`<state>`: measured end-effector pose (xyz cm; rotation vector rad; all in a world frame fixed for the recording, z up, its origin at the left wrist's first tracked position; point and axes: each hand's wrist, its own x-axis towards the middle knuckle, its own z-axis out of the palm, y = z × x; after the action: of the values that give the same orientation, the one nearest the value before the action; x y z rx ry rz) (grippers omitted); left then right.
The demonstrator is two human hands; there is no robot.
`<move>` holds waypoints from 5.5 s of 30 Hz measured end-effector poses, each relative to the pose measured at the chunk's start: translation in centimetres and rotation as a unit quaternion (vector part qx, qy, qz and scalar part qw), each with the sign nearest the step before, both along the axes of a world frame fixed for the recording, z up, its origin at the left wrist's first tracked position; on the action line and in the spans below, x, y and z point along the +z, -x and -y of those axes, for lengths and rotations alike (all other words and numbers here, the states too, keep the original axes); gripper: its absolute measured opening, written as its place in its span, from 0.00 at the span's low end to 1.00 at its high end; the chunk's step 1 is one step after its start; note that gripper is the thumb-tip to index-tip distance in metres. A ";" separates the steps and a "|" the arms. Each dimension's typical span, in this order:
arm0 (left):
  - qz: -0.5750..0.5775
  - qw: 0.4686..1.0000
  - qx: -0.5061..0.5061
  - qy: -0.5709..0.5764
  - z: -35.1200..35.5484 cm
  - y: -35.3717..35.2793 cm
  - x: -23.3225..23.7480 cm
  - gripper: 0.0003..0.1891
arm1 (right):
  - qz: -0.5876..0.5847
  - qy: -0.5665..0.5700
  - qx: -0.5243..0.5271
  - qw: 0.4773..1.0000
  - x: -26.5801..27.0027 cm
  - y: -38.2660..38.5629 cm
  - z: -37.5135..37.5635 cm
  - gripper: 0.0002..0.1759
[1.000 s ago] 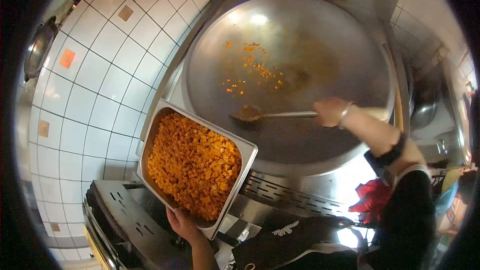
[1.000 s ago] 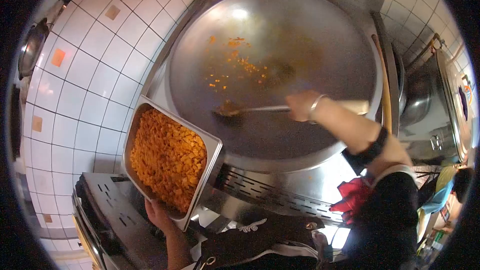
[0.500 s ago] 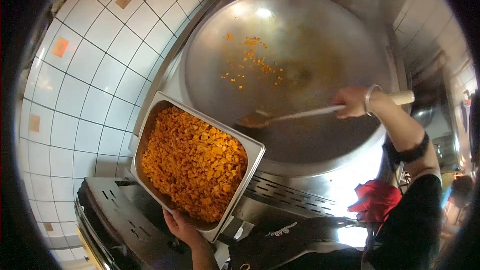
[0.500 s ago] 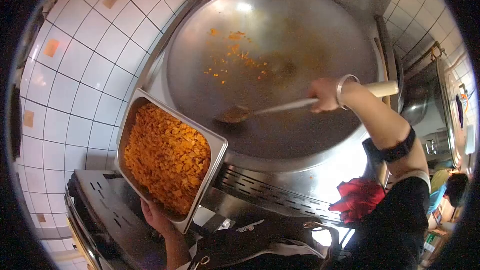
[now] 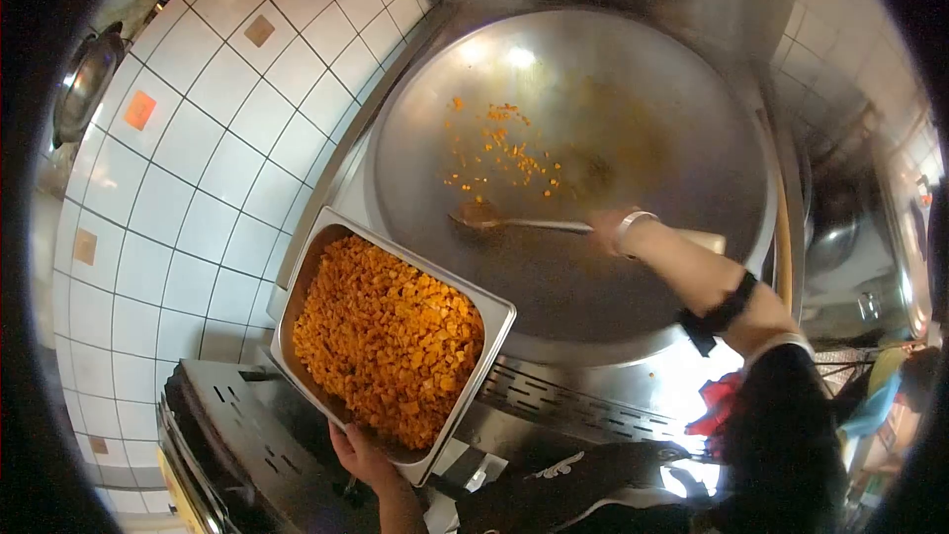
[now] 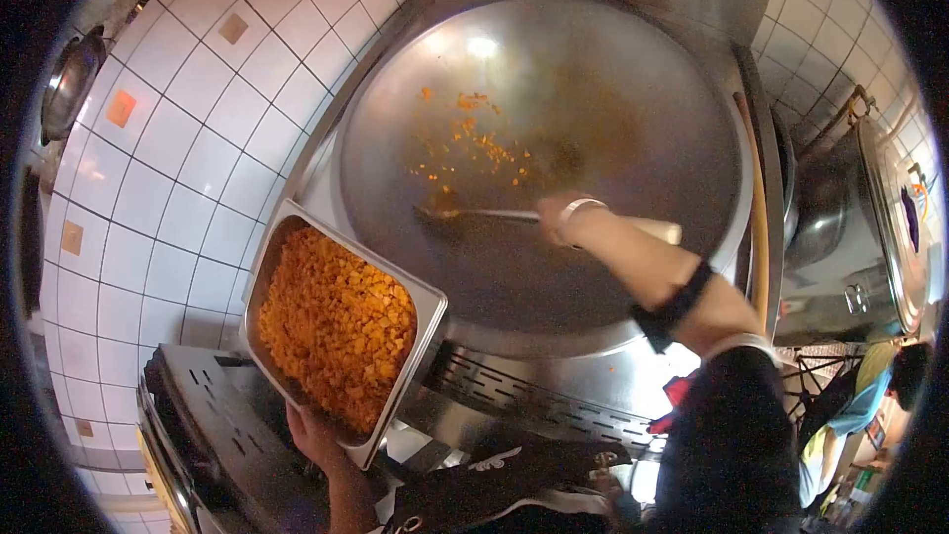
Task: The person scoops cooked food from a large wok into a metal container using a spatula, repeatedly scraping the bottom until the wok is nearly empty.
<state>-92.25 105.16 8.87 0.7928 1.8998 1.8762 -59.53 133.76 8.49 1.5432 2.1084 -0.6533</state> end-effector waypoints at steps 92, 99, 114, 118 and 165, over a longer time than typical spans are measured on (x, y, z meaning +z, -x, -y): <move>-0.011 0.999 0.041 0.017 -1.2 0.7 -1.5 0.25 | -0.293 -0.517 0.020 0.804 7.3 -4.1 20.3 0.20; -0.012 0.999 0.034 -0.005 -1.5 1.4 -2.7 0.25 | -0.296 -0.532 0.016 0.794 6.6 -4.4 20.1 0.21; -0.035 0.997 0.072 0.013 -1.7 2.0 -4.0 0.22 | -0.395 -0.200 -0.207 0.872 11.8 -10.5 16.8 0.15; 0.044 0.996 0.060 0.044 -0.9 0.5 -1.0 0.22 | -0.305 -0.145 -0.250 0.907 10.7 -15.9 11.8 0.10; 0.031 0.996 0.082 -0.010 -0.2 -0.1 -1.0 0.19 | -0.496 -0.126 -0.255 0.820 -2.8 -2.5 -3.8 0.15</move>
<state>-92.19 105.36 7.89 0.5928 1.9624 1.9931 -56.99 137.57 5.66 2.2708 2.5135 -1.7408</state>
